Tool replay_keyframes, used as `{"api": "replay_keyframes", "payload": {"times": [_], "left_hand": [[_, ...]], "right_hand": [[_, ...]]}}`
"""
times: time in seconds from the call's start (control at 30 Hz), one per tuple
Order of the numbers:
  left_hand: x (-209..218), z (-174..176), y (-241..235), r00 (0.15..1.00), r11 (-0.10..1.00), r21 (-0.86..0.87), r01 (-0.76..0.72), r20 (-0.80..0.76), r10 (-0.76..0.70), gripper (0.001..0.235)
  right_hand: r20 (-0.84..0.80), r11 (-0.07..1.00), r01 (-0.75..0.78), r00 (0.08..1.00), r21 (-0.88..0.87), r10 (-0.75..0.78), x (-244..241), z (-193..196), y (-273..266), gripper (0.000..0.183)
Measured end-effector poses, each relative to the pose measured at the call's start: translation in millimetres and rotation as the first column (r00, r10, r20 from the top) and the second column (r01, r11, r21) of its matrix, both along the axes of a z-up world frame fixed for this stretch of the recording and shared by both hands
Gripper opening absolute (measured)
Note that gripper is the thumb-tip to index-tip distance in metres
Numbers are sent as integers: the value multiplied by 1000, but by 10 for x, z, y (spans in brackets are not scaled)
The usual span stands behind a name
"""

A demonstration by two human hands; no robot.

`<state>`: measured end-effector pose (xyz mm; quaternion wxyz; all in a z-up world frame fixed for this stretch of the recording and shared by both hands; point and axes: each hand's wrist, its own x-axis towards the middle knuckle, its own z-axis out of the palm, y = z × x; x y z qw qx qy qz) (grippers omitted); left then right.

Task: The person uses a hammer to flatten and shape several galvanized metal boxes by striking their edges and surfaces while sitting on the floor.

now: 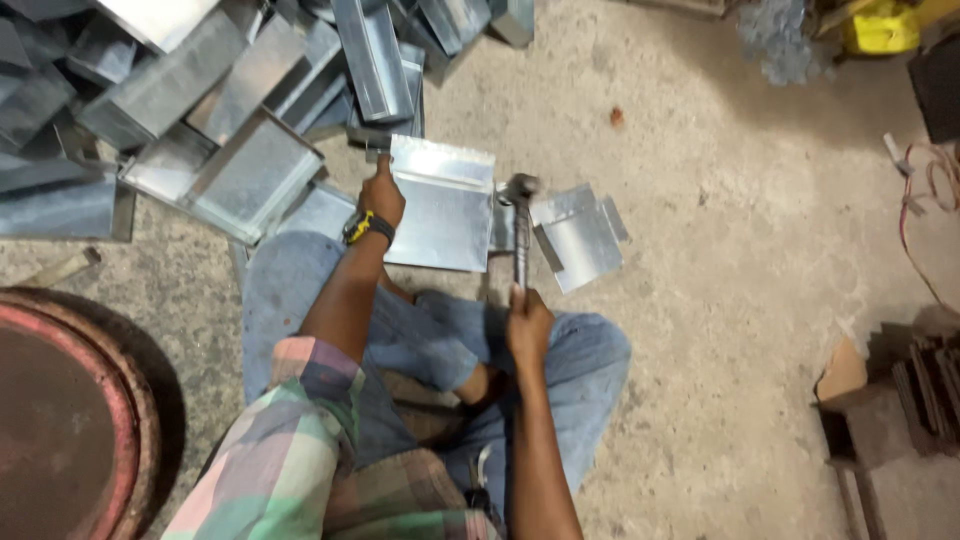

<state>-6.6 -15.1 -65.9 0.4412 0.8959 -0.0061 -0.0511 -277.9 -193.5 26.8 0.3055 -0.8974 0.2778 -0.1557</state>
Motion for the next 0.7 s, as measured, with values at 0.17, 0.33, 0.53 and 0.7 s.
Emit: {"api": "replay_keyframes", "payload": {"times": [0.17, 0.33, 0.53, 0.7], "left_hand": [[-23, -94, 10, 999, 1000, 26, -6, 33, 5, 58], [25, -63, -31, 1000, 1000, 4, -1, -17, 2, 58], [23, -129, -30, 1000, 1000, 1, -21, 9, 21, 58], [39, -134, 38, 1000, 999, 34, -17, 26, 16, 59]], "right_hand": [[579, 913, -196, 814, 358, -52, -168, 740, 78, 34], [812, 876, -363, 581, 317, -53, 106, 652, 140, 38], [110, 997, -37, 994, 70, 29, 165, -21, 126, 36], [388, 882, -87, 915, 463, -113, -73, 685, 128, 36]]}}
